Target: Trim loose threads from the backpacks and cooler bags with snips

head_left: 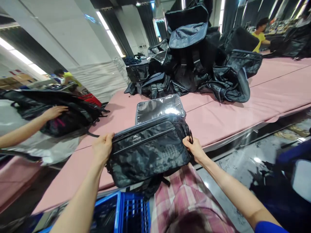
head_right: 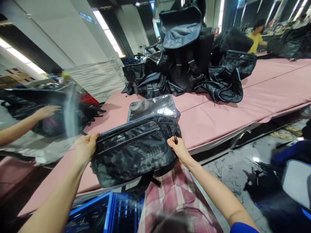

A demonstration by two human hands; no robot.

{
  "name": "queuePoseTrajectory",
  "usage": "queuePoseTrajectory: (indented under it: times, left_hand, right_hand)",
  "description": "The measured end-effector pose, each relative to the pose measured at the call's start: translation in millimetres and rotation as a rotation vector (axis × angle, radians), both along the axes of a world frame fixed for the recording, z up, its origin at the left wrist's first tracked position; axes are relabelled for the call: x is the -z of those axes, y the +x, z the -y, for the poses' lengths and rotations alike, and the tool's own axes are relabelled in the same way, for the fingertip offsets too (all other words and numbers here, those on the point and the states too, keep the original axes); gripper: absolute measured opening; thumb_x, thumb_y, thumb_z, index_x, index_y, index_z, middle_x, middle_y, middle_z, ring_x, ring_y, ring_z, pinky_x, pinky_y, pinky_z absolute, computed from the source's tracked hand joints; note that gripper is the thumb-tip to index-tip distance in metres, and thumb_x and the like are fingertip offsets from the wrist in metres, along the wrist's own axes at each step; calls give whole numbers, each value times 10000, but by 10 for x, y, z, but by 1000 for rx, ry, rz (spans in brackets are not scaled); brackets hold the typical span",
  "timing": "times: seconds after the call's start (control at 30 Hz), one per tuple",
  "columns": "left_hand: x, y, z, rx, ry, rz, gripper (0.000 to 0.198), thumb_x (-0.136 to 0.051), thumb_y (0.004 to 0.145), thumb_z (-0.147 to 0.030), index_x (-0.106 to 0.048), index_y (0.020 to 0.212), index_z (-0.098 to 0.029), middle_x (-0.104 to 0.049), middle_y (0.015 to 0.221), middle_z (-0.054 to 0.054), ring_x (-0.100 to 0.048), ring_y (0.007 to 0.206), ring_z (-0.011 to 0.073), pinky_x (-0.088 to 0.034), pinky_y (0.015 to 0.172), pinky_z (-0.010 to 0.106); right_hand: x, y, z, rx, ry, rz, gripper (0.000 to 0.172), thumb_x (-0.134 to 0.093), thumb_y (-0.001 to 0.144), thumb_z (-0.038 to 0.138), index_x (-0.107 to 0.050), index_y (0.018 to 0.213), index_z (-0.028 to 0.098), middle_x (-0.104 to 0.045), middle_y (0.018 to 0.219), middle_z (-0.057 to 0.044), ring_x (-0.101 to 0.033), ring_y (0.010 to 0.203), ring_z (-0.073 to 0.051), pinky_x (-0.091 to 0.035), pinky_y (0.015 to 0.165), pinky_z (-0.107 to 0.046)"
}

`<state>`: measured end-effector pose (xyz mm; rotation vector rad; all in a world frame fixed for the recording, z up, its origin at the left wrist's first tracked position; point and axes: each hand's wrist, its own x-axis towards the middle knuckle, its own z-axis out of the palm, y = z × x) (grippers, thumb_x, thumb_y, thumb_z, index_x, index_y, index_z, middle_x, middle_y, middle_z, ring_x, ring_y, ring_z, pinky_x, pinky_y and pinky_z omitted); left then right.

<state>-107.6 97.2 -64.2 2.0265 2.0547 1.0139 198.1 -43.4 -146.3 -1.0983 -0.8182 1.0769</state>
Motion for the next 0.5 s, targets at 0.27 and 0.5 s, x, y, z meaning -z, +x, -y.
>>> queuePoseTrajectory:
  times: [0.27,0.5]
  left_hand:
    - [-38,-6,35,24,-57,26,208,-480,758,-265,-525,592,-148,-404,471,-61,-424,556,103,-268,533,178]
    - [-52,62,174,112,-18,58,291,-445,761,-295,-427,500,-169,-328,447,-45,-367,494,106,-275,503,207]
  right_hand:
    - [51,25,27,6,-9,39,409,-633,628,495,-368,548,194,-271,524,72,-215,484,-68,-178,452,-222]
    - [185,148,64,59,-35,121,412,-630,619,533,-409,561,189,-325,540,57,-267,506,-76,-238,465,-215]
